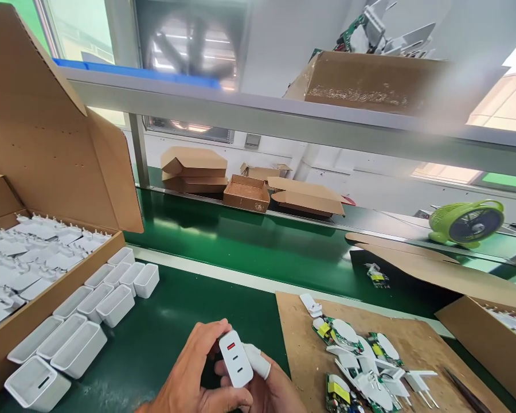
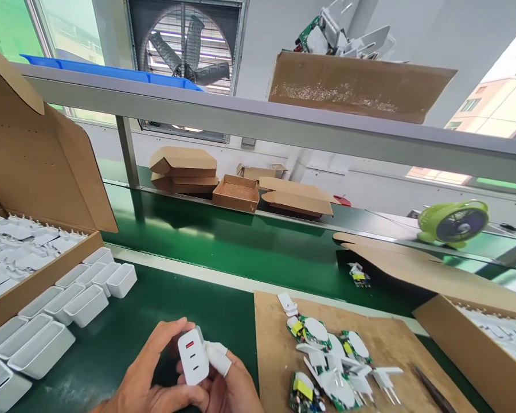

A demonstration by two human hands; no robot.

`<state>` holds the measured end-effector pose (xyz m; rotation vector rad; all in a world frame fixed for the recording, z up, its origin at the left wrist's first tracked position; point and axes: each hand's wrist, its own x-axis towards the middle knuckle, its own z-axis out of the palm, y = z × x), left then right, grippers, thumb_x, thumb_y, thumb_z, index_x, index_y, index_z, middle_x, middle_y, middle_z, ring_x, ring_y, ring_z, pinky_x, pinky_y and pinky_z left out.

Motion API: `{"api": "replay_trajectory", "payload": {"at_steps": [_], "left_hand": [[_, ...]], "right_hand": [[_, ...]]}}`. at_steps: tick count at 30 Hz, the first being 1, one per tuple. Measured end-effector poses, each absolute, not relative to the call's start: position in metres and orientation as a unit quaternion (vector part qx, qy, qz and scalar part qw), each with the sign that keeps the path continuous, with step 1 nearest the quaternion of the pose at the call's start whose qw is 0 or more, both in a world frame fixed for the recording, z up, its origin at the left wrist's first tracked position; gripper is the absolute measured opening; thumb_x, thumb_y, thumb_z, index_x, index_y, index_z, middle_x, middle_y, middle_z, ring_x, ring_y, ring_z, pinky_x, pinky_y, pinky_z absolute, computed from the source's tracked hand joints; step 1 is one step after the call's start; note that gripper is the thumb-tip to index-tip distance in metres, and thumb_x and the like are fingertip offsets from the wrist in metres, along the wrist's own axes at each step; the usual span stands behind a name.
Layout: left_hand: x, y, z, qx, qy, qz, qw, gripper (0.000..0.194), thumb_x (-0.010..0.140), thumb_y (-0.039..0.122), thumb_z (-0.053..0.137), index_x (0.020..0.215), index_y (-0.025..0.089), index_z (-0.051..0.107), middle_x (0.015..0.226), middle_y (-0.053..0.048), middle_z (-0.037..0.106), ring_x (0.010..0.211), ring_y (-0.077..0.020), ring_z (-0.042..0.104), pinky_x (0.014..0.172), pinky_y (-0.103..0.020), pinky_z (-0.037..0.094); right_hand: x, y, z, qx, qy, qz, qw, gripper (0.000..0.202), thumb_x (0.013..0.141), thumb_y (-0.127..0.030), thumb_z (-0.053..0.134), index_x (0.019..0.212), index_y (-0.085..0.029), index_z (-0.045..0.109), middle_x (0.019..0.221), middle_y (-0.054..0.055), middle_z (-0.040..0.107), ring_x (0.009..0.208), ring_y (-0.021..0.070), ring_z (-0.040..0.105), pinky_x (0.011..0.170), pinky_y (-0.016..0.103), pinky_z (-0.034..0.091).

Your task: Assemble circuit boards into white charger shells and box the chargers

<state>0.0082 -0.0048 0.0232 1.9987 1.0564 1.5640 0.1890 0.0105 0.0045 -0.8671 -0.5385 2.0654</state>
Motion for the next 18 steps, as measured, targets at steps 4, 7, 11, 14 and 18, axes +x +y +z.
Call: {"api": "replay_trajectory", "payload": {"at_steps": [4,7,11,14,18], "left_hand": [[0.009,-0.003,0.026,0.718,0.39,0.555,0.157,0.065,0.099,0.062,0.064,0.15,0.028,0.04,0.104,-0.004,0.065,0.083,-0.018,0.065,0.075,-0.028,0.062],[0.009,-0.002,0.028,0.716,0.401,0.554,0.139,0.066,0.099,0.064,0.063,0.15,0.028,0.041,0.101,-0.004,0.066,0.081,-0.0177,0.066,0.073,-0.026,0.062],[0.01,0.0,0.03,0.714,0.39,0.569,0.122,0.067,0.098,0.067,0.061,0.148,0.027,0.042,0.1,-0.004,0.066,0.079,-0.0176,0.066,0.071,-0.026,0.062],[0.006,0.0,0.03,0.719,0.4,0.555,0.122,0.075,0.097,0.074,0.055,0.152,0.026,0.038,0.116,-0.01,0.065,0.096,-0.0228,0.067,0.081,-0.033,0.063],[-0.003,-0.002,0.03,0.719,0.434,0.526,0.134,0.071,0.102,0.069,0.05,0.155,0.025,0.033,0.136,-0.016,0.056,0.121,-0.0301,0.059,0.098,-0.044,0.058]], "right_hand": [[0.192,0.008,0.011,-0.344,-0.226,0.828,0.382,0.057,0.077,-0.051,0.089,0.115,-0.011,0.073,0.097,0.014,0.079,0.083,0.0215,0.075,0.071,0.027,0.06],[0.192,0.005,0.01,-0.341,-0.237,0.832,0.369,0.057,0.081,-0.049,0.086,0.121,-0.011,0.072,0.103,0.014,0.079,0.085,0.0216,0.075,0.079,0.031,0.061],[0.187,0.007,0.005,-0.359,-0.274,0.801,0.392,0.059,0.081,-0.058,0.084,0.115,-0.012,0.073,0.098,0.014,0.079,0.082,0.0247,0.075,0.079,0.037,0.062],[0.196,0.013,0.016,-0.405,-0.404,0.692,0.439,0.048,0.086,-0.058,0.079,0.111,-0.017,0.074,0.102,0.013,0.079,0.091,0.0281,0.076,0.084,0.041,0.063],[0.225,0.02,0.048,-0.429,-0.698,0.308,0.483,0.028,0.095,-0.028,0.072,0.123,-0.027,0.072,0.12,0.009,0.075,0.119,0.0275,0.07,0.106,0.038,0.057]]}}
